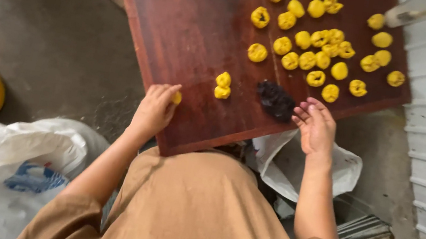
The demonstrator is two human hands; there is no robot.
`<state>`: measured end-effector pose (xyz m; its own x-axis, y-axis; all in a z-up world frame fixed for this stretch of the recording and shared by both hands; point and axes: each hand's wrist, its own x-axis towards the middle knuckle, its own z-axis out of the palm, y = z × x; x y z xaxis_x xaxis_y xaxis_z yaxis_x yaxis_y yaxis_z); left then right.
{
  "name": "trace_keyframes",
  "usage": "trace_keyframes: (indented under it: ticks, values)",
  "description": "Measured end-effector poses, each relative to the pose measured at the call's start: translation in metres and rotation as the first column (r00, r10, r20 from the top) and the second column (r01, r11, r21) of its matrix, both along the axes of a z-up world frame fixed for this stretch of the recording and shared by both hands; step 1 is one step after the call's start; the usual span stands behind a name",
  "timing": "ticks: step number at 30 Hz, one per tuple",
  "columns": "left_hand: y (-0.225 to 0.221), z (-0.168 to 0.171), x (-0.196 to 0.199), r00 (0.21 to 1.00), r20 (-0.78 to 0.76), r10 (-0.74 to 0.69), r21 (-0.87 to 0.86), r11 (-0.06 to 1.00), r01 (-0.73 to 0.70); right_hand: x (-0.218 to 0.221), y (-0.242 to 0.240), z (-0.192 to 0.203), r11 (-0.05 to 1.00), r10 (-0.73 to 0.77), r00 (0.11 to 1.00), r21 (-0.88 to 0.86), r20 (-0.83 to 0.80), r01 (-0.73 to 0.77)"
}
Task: Fill dough balls with a dark paste to make pastries.
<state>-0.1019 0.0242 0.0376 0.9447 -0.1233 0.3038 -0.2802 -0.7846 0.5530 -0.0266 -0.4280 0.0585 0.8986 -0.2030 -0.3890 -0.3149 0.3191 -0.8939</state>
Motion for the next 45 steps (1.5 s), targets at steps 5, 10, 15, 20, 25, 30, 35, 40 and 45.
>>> trace_keyframes:
  ticks: [5,10,15,20,25,30,35,40,45]
  values:
    - [-0.018,0.032,0.02,0.989,0.138,0.055,0.157,0.985,-0.077,0.01,-0.008,0.005,0.998,0.049,0.998,-0.047,0.037,-0.048]
    - [-0.045,-0.009,0.077,0.902,0.429,0.059,0.151,0.979,-0.135,0.014,0.001,0.009,0.996,0.079,0.993,-0.058,0.083,-0.074]
    - [-0.049,-0.035,0.088,0.963,0.265,-0.035,0.308,0.95,-0.051,0.009,0.022,0.019,0.98,0.028,0.99,-0.201,0.138,0.0]
    - [-0.05,-0.029,0.103,0.974,0.226,-0.003,0.277,0.959,-0.062,-0.003,0.032,0.01,0.657,0.253,0.931,-0.753,0.265,0.036]
    - [-0.049,-0.045,0.106,0.957,0.29,-0.007,0.312,0.946,-0.088,0.018,0.063,0.012,0.033,0.624,0.776,-0.995,0.093,0.093]
    - [-0.042,-0.012,0.085,0.978,0.204,0.042,0.309,0.945,-0.105,0.056,0.096,0.029,-0.414,0.669,0.634,-0.903,-0.387,-0.114]
    - [-0.014,-0.032,0.057,0.977,-0.184,0.108,0.438,0.899,-0.017,0.083,0.091,0.011,-0.561,0.677,0.514,-0.821,-0.528,-0.105]
    - [0.0,-0.046,0.056,0.943,-0.311,0.119,0.448,0.893,0.036,0.099,0.091,0.003,-0.59,0.735,0.422,-0.807,-0.531,0.014]
    - [0.001,-0.011,0.053,0.936,-0.323,0.14,0.53,0.846,0.056,0.106,0.084,0.002,-0.59,0.758,0.391,-0.804,-0.522,0.072]
